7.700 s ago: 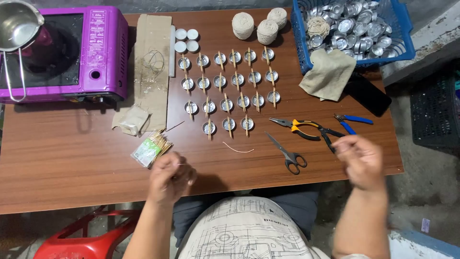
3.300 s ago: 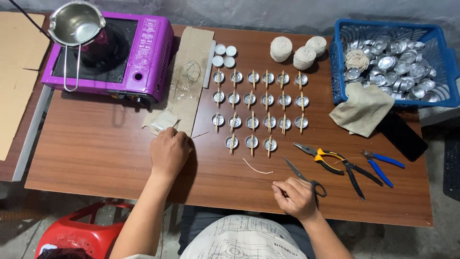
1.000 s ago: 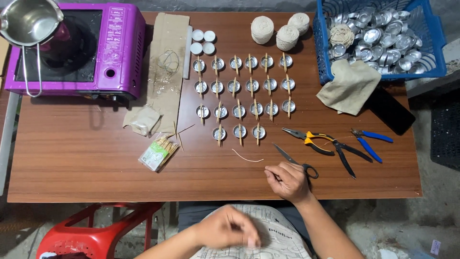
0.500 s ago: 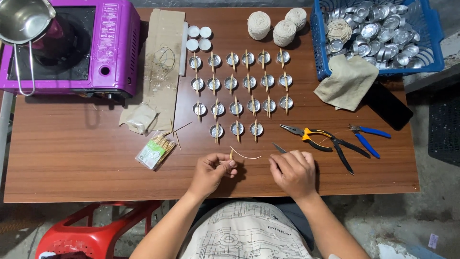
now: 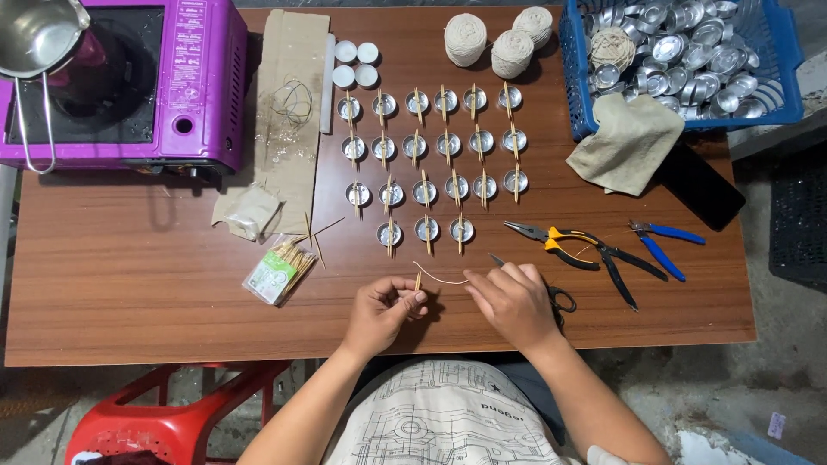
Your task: The person prepares a wick by wrapping it around a wooden stick and cutting it with scissors. They then use pliers to adjust the wick and place it into a small metal cup. Finally, they pour a liquid from a metal pot into the cups containing the wicks.
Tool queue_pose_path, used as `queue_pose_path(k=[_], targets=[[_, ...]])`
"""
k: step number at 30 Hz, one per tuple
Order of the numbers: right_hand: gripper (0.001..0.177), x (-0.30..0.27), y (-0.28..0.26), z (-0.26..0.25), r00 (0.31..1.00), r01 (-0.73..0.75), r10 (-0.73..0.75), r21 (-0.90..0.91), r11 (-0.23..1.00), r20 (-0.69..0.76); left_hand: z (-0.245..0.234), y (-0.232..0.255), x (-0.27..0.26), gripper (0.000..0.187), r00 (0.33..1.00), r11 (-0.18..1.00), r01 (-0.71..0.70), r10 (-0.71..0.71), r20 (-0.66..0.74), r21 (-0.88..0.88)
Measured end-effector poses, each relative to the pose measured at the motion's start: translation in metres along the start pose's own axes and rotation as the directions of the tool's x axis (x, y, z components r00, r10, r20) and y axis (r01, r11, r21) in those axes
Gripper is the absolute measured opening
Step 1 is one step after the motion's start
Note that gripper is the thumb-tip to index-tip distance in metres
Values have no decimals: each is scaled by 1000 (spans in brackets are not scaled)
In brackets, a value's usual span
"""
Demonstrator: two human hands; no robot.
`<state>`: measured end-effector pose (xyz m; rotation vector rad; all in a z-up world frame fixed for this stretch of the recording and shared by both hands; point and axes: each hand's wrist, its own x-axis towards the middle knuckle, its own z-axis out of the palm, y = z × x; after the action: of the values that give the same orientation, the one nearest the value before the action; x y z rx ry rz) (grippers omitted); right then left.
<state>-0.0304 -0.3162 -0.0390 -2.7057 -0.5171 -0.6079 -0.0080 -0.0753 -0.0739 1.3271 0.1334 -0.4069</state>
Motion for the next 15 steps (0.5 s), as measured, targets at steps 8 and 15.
queue_pose_path(k=[8, 15], targets=[[6, 6, 13, 14, 991, 115, -111, -63, 991, 76, 2, 5, -3, 23, 1000, 1000, -21, 21, 3, 4], [9, 11, 17, 7, 986, -20, 1, 119, 993, 165, 2, 7, -5, 22, 999, 999, -31, 31, 11, 17]])
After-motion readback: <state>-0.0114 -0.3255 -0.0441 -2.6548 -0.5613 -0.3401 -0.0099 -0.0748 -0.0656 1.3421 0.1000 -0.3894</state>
